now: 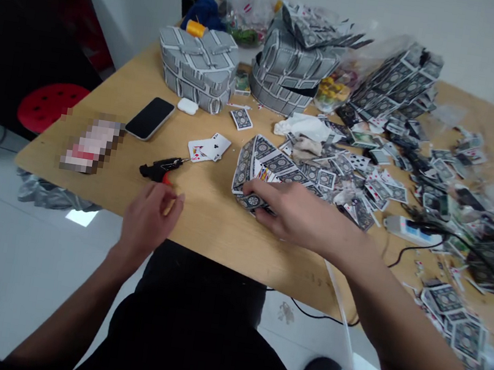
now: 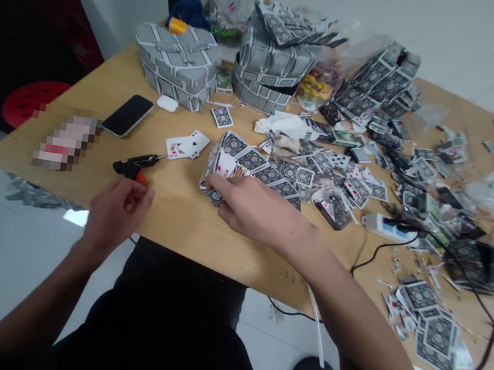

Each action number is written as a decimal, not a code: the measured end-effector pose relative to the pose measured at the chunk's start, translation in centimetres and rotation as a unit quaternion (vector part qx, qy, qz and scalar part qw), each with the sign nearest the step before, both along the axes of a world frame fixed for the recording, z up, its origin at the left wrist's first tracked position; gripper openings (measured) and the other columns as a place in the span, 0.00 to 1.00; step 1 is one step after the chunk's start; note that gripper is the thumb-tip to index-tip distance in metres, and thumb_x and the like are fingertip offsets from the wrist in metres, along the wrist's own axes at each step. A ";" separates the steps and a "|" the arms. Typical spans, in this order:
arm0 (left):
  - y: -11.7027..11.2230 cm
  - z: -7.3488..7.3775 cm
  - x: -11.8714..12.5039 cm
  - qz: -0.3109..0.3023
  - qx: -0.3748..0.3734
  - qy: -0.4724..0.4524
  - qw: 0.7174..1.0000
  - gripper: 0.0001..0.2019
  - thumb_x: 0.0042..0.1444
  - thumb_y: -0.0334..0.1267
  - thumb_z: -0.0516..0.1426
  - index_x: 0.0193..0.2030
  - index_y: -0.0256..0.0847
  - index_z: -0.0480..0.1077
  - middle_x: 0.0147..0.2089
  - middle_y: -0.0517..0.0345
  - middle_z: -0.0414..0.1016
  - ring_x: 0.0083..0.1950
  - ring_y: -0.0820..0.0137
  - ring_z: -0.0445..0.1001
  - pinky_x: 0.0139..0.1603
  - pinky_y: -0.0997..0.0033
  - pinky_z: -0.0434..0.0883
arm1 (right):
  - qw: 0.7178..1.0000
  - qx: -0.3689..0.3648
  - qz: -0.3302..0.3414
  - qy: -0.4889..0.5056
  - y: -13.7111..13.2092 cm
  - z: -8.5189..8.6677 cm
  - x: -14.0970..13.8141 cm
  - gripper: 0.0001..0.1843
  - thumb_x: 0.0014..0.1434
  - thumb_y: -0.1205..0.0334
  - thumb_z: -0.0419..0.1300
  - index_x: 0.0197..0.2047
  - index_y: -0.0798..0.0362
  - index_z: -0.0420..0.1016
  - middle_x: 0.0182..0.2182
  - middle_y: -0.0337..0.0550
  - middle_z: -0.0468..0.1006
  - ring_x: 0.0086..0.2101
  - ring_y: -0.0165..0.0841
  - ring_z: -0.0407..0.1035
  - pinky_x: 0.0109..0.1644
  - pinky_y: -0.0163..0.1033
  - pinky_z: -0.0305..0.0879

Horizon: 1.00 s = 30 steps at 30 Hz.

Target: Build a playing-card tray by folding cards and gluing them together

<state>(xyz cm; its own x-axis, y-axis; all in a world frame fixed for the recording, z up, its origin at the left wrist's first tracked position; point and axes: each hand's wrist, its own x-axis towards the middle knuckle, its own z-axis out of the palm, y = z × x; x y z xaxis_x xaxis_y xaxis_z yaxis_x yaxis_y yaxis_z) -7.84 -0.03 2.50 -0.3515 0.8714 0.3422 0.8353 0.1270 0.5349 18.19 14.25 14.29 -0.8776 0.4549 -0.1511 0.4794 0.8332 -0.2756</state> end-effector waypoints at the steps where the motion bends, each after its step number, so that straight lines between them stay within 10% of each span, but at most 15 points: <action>1: -0.3 -0.3 -0.8 0.027 -0.035 0.016 0.999 0.11 0.67 0.46 0.60 0.37 0.43 0.71 0.38 0.53 0.77 0.38 0.63 0.78 0.41 0.62 0.74 | 1.000 -0.001 0.002 -0.002 0.0 0.1 0.1 0.20 0.66 0.70 0.56 0.60 0.55 0.73 0.33 0.45 0.78 0.31 0.37 0.69 0.36 0.39 0.55; 9: 0.5 -1.3 -3.5 0.145 -0.151 -0.049 0.977 0.23 0.61 0.60 0.63 0.48 0.42 0.70 0.44 0.45 0.81 0.48 0.49 0.81 0.49 0.51 0.76 | 1.000 0.001 0.015 -0.005 0.0 0.3 0.3 0.19 0.66 0.70 0.55 0.59 0.56 0.74 0.34 0.46 0.79 0.31 0.36 0.69 0.37 0.40 0.56; 18: 2.4 -1.1 -5.2 0.152 -0.147 -0.169 0.963 0.14 0.52 0.48 0.67 0.39 0.43 0.74 0.35 0.51 0.82 0.39 0.53 0.81 0.40 0.58 0.74 | 1.000 0.000 0.018 0.015 0.2 0.1 0.4 0.20 0.65 0.71 0.56 0.58 0.56 0.75 0.35 0.46 0.80 0.31 0.36 0.69 0.38 0.40 0.56; 24: 2.5 -1.2 -2.4 0.029 -0.031 -0.549 0.835 0.14 0.43 0.43 0.68 0.35 0.41 0.73 0.29 0.57 0.81 0.25 0.68 0.76 0.30 0.67 0.75 | 1.000 -0.001 0.022 -0.002 0.4 -0.8 0.7 0.23 0.63 0.74 0.54 0.59 0.55 0.74 0.38 0.48 0.81 0.32 0.36 0.69 0.37 0.40 0.55; 30: 2.1 -1.4 -0.4 -0.060 -0.067 -0.617 0.782 0.06 0.43 0.38 0.63 0.25 0.39 0.72 0.24 0.58 0.76 0.18 0.73 0.68 0.15 0.75 0.59 | 1.000 -0.011 0.008 -0.024 0.6 -1.0 0.3 0.26 0.62 0.77 0.54 0.61 0.54 0.73 0.39 0.48 0.82 0.32 0.36 0.69 0.35 0.39 0.53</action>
